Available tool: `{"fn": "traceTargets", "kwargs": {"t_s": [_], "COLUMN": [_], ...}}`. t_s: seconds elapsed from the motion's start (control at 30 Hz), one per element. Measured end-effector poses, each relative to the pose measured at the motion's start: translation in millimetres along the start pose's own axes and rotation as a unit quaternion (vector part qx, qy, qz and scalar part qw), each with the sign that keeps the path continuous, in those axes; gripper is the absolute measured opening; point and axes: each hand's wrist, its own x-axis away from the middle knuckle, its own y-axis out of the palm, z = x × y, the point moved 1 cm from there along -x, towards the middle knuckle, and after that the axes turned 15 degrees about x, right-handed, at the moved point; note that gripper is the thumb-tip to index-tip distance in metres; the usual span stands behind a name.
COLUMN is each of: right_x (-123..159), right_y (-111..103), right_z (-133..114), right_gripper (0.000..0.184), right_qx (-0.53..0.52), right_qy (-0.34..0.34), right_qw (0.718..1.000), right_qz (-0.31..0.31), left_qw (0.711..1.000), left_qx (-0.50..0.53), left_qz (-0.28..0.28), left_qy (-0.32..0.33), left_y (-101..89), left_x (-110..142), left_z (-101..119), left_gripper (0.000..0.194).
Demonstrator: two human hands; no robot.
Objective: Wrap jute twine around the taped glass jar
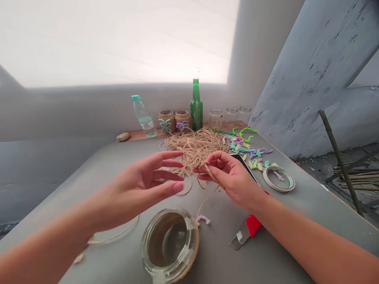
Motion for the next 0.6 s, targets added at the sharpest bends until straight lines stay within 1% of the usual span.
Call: {"fn": "traceTargets", "kwargs": {"t_s": [0.03,0.07,0.13,0.17,0.23,0.3,0.4,0.47,0.53,0.6], "right_x": [0,-1,-2,-3,-4,-3,1,4,6,5], "right_y": [0,0,-1,-3,-6,-7,-6,-3,-1,0], "right_z": [0,-1,-1,-1,-1,0,1,1,1,0], "right_gripper": [0.022,0.023,0.023,0.022,0.018,0.013,0.007,0.007,0.008,0.009], "right_qx": [0.010,0.021,0.044,0.057,0.085,0.119,0.167,0.179,0.177,0.162], "right_qy": [-0.004,-0.007,-0.013,-0.015,-0.018,-0.019,-0.016,-0.016,-0.017,-0.016], "right_qw": [1.000,1.000,0.999,0.998,0.996,0.993,0.986,0.984,0.984,0.987], "right_qz": [-0.007,-0.013,-0.017,-0.013,0.000,0.013,0.014,0.005,0.002,0.006], "left_qw": [1.000,1.000,0.999,0.999,0.998,0.993,0.971,0.953,0.947,0.953], "left_qx": [-0.001,-0.008,-0.020,-0.029,-0.050,-0.069,-0.098,-0.125,-0.150,-0.165], "left_qz": [-0.013,-0.022,-0.030,-0.023,0.007,0.062,0.165,0.206,0.202,0.167], "left_qy": [-0.008,-0.010,-0.005,0.002,0.028,0.067,0.142,0.183,0.200,0.190], "left_y": [10.1,18.5,28.3,29.7,27.0,20.2,9.5,4.7,2.6,3.1], "left_x": [-14,-26,-45,-51,-61,-67,-74,-78,-84,-89], "left_z": [3,5,6,7,12,21,39,47,48,44], "left_gripper": [0.062,0.060,0.036,0.030,0.021,0.018,0.015,0.013,0.013,0.016]}}
